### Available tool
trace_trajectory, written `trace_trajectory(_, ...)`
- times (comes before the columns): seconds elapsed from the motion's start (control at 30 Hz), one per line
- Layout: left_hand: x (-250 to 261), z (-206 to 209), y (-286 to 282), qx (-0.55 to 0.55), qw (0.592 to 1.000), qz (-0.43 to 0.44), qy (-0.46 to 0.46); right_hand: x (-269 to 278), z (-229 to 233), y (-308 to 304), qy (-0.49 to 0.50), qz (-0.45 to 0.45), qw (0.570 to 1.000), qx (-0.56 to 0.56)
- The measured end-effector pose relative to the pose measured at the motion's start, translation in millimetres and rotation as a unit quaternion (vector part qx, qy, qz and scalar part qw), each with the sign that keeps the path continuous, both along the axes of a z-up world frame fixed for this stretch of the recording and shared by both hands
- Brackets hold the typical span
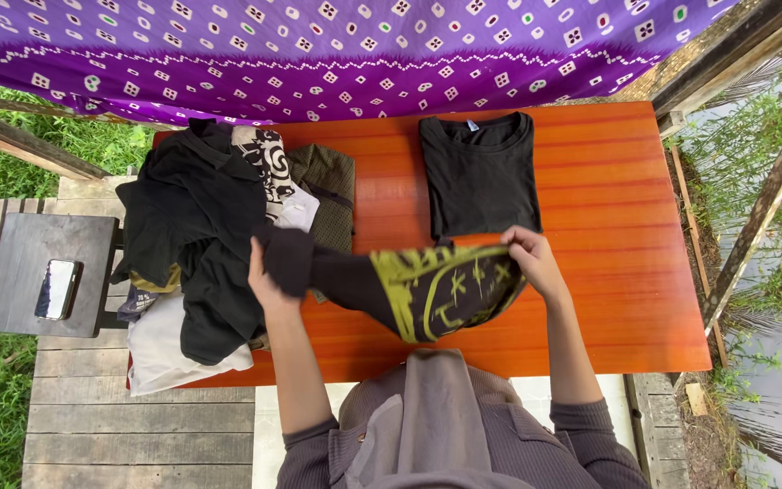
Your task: The person picks up a black t-shirt from a pile, spreads it on an orange table, folds the sides and sleeves inward, and then folds the garment into a rectangle while smoothing it by hand.
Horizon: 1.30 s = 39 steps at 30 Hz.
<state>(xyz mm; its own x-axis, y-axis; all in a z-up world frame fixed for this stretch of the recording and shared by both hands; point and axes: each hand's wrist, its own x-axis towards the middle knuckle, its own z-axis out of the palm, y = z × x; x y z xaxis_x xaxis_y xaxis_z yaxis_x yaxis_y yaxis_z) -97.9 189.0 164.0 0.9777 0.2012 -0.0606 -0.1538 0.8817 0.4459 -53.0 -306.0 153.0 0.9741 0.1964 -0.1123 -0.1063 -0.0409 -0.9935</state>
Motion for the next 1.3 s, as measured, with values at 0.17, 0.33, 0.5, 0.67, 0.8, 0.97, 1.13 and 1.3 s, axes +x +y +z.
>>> trace_trajectory(0.17, 23.6, 18.4, -35.5, 0.238, 0.969, -0.054, 0.045, 7.9, 4.8, 25.6, -0.183, -0.151, 0.947, -0.216)
trace_trajectory(0.33, 21.5, -40.4, -58.9, 0.392, 0.894, -0.131, 0.171, -16.6, -40.0, 50.4, -0.076, -0.072, 0.968, -0.227)
trace_trajectory(0.5, 1.6, -130.3, -92.5, 0.49, 0.786, -0.273, 0.261, -64.7, -26.6, 92.1, -0.135, 0.021, 0.923, -0.359)
trace_trajectory(0.67, -24.3, -158.9, -138.5, 0.523, 0.674, -0.447, 0.271, -78.1, -33.2, 101.4, -0.175, 0.03, 0.894, -0.412)
trace_trajectory(0.8, -29.9, -136.9, -163.3, 0.539, 0.648, -0.467, 0.268, -63.0, -52.6, 76.8, 0.014, 0.107, 0.975, -0.193)
trace_trajectory(0.97, -34.7, -129.8, -164.5, 0.576, 0.657, -0.421, 0.243, -37.6, -56.2, 16.3, 0.163, -0.024, 0.981, 0.098)
trace_trajectory(1.13, -43.6, -166.7, -163.2, 0.591, 0.719, -0.299, 0.21, -23.1, -91.7, -15.9, 0.082, -0.312, 0.946, 0.031)
trace_trajectory(1.3, -42.1, -173.6, -158.1, 0.523, 0.778, -0.282, 0.204, -45.4, -134.1, -1.6, -0.121, -0.312, 0.942, -0.003)
